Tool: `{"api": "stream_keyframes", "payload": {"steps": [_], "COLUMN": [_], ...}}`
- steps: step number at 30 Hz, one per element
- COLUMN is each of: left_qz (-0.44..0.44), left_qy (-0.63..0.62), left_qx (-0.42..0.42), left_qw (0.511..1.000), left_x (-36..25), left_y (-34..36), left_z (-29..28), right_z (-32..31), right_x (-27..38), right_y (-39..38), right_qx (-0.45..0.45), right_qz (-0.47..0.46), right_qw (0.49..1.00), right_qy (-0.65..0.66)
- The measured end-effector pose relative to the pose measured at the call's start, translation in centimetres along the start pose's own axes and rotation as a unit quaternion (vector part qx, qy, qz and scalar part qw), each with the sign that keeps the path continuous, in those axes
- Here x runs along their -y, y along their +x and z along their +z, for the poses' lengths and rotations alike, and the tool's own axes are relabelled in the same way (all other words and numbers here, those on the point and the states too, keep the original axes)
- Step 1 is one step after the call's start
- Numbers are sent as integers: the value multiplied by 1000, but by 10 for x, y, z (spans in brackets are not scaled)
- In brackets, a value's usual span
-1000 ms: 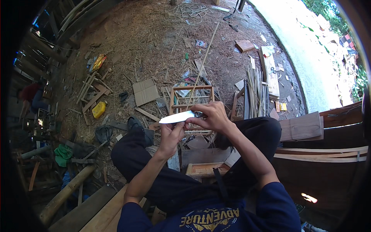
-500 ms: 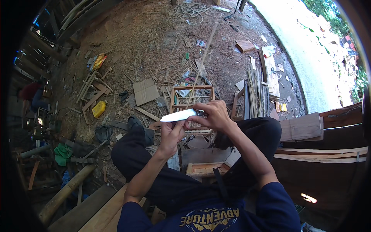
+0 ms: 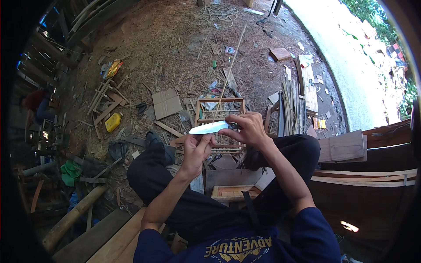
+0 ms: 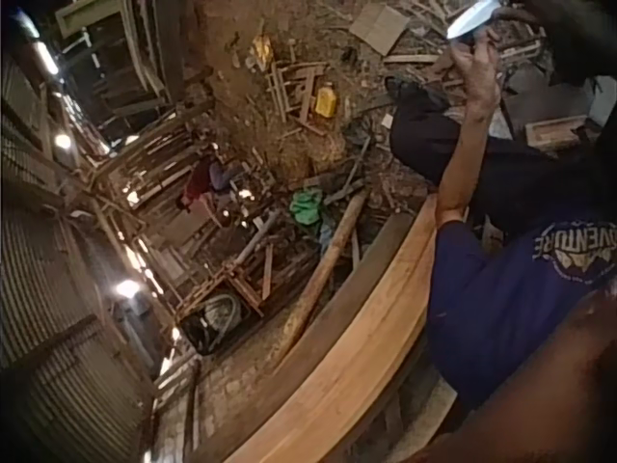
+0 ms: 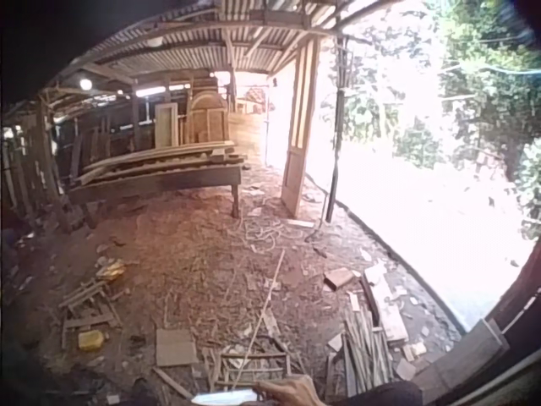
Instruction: The person uses a knife to shave a thin strip of wood and then inserts it into a small wooden lattice structure.
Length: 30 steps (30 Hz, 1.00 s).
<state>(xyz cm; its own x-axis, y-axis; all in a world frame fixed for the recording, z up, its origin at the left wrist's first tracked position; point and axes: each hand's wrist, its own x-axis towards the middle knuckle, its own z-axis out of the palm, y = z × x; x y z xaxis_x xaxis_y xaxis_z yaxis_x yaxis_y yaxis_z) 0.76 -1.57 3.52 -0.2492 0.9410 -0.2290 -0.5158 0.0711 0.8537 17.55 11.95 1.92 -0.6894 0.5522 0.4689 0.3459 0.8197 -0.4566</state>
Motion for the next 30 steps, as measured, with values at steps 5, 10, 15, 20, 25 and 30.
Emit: {"api": "stream_keyframes", "payload": {"steps": [5,10,15,20,25,30], "left_qz": [-2,-10,-91,-80,-14,-20], "left_qy": [-26,-30,24,4,-16,89], "left_qx": [19,60,84,54,31,10], "left_qw": [999,998,992,995,999,996], "left_x": [3,12,4,-8,3,0], "left_y": [1,-10,-7,1,12,10], "left_z": [-5,-12,-21,-4,-21,-5], "right_z": [-2,-35,-25,-13,-11,-11], "right_x": [-5,-34,-21,-14,0,8], "right_y": [4,9,-1,5,9,10], "right_qx": [-25,-58,-64,-47,-3,7], "right_qz": [20,169,152,85,72,51], "right_qw": [999,984,986,995,997,999], "right_qy": [-8,-12,-23,-23,-19,0]}}
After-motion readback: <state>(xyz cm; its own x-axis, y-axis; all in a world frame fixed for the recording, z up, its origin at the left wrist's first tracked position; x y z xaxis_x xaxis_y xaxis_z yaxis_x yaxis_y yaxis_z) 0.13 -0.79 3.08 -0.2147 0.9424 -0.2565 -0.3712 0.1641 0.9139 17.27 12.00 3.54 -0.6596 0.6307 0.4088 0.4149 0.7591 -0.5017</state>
